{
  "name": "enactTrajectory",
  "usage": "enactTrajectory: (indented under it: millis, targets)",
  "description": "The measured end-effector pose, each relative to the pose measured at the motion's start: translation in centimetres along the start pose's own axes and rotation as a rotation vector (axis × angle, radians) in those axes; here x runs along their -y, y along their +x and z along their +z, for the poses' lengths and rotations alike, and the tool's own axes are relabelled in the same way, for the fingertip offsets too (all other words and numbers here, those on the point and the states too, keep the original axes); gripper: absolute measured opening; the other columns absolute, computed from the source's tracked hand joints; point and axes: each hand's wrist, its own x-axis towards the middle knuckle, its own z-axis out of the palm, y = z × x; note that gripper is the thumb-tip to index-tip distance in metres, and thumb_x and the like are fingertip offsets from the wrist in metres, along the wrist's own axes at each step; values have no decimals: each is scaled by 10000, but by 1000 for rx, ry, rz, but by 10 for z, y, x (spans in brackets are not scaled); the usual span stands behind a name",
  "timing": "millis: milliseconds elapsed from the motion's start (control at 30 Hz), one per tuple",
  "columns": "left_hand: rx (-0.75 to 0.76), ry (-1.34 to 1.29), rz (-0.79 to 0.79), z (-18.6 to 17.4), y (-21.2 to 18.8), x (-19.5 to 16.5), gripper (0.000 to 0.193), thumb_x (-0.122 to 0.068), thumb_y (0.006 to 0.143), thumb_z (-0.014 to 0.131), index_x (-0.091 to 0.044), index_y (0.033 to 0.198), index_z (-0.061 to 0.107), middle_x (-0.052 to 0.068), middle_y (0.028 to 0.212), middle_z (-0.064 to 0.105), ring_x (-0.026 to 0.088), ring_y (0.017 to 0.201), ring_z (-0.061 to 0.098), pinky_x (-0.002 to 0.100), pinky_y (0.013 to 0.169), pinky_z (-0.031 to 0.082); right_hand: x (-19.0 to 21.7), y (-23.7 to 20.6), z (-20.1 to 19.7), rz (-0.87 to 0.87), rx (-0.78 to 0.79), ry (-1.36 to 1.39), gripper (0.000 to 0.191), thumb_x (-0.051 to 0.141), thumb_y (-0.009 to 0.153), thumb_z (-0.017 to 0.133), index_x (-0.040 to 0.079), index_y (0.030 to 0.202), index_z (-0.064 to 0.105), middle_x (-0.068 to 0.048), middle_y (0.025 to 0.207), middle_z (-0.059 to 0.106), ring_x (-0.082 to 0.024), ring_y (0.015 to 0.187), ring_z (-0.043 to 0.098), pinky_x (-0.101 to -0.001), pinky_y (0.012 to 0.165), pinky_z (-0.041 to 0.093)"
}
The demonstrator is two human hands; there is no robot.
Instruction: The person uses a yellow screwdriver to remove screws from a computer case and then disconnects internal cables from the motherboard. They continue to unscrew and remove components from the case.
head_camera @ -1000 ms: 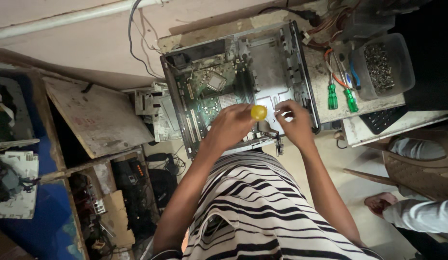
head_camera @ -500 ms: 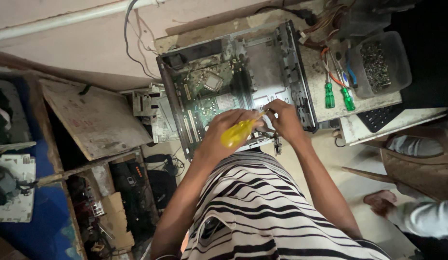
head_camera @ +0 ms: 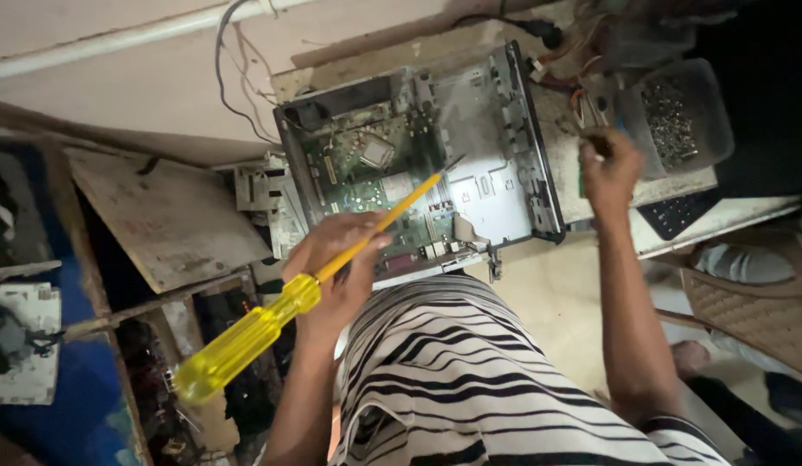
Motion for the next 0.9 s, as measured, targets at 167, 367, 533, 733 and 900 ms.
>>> enactTrajectory:
  millis: [167, 367, 533, 733, 900]
  targets:
    - [61, 155, -82, 0, -8, 13, 185, 53, 953, 677, -35, 1111, 639, 138, 1115, 732, 248, 1060, 735, 357, 937, 590, -58, 30, -1, -78, 49, -308, 109, 15, 905, 683, -13, 988, 747, -208, 928, 714, -321, 841, 713, -398, 779, 552]
    - [88, 281, -10, 3, -28, 31, 176, 46, 904, 715, 1, 1072, 687, 123, 1089, 695, 291, 1036, 710, 377, 921, 572, -84, 48, 23, -217, 63, -415, 156, 38, 869, 649, -8, 997, 723, -230, 956, 697, -401, 883, 673, -463, 800, 529]
    - [163, 430, 57, -2, -30, 42, 183, 13, 890, 740, -28, 1060, 684, 100, 1135, 680, 261, 1025, 707, 365, 891, 592, -76, 54, 28, -346, 40, -433, 187, 49, 870, 683, -10, 1047, 697, -249, 1012, 679, -429, 909, 645, -489, 826, 509]
    - [325, 667, 177, -2, -14, 24, 328, -16, 825, 719, -37, 1152, 697, 79, 1208, 647, 249, 1058, 639, 372, 858, 568, 3, 20, 17, -74, -155, -209, 124, 102, 1002, 670, -11, 1050, 684, -171, 953, 712, -274, 827, 678, -374, 724, 535]
    - [432, 1006, 521, 16, 19, 17, 438, -53, 874, 678, -170, 1293, 730, 13, 1098, 574, 175, 935, 551, 340, 787, 472, 101, -70, 10, 251, 293, 440, 283, 291, 1078, 590, 33, 1004, 678, -116, 988, 711, -172, 877, 662, -355, 825, 535]
